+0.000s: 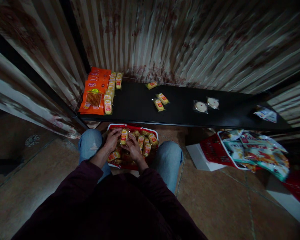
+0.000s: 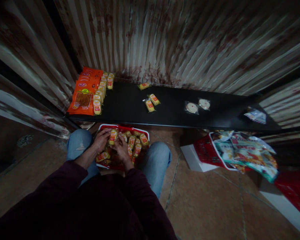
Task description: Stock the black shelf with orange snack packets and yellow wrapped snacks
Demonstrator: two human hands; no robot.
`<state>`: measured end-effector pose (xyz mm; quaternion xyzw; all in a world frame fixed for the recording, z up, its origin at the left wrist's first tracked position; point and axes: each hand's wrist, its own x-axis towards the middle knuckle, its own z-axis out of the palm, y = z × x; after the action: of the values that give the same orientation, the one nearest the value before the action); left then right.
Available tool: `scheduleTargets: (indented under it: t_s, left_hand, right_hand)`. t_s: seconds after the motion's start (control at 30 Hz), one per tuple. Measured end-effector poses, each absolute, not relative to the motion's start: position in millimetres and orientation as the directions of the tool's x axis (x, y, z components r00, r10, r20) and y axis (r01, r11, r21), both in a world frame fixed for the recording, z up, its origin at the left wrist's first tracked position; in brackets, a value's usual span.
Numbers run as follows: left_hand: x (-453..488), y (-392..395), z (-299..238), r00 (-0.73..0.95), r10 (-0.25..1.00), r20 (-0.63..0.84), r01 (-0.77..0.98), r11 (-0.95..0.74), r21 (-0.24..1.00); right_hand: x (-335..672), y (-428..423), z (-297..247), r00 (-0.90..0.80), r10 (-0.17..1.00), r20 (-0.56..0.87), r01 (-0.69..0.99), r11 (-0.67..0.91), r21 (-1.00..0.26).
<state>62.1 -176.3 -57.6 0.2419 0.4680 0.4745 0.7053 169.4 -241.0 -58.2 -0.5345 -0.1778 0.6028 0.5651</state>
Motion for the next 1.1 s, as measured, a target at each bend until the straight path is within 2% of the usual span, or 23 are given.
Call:
scheduleTargets:
  t_s: [0.27,0.4,0.57,0.73,0.87,1.1]
  left_hand:
    - [63,-179,-56,0.083,0.912,-0.402,-0.396,0.401,0.826]
    - [63,-182,-53,0.129,0.930,-0.344,-0.344,0.367,0.864]
    - [62,-186,-49,0.164,0.938,-0.305,-0.268,0.340,0.902]
    - [60,-191,-46,0.199,0.937,-0.287,-0.186,0.324,0.928]
    - [61,-193,-46,0.206,0.932,-0.299,-0.205,0.340,0.918]
    - [65,-193,-47,0.182,0.927,-0.328,-0.251,0.366,0.896]
  right_hand:
    - [169,-243,-61,0.267,0.878,-0.397,-0.423,-0.263,-0.867]
    - [168,-242,-59,0.325,0.879,-0.350,-0.354,-0.230,-0.907]
    - [170,-242,-56,0.359,0.889,-0.283,-0.220,-0.214,-0.952]
    - [171,-243,-52,0.414,0.901,-0.131,-0.004,-0.142,-0.990]
    - [170,-244,-48,0.411,0.910,-0.054,0.112,-0.110,-0.988]
    - [166,-245,-41,0.344,0.938,-0.032,0.127,-0.080,-0.989]
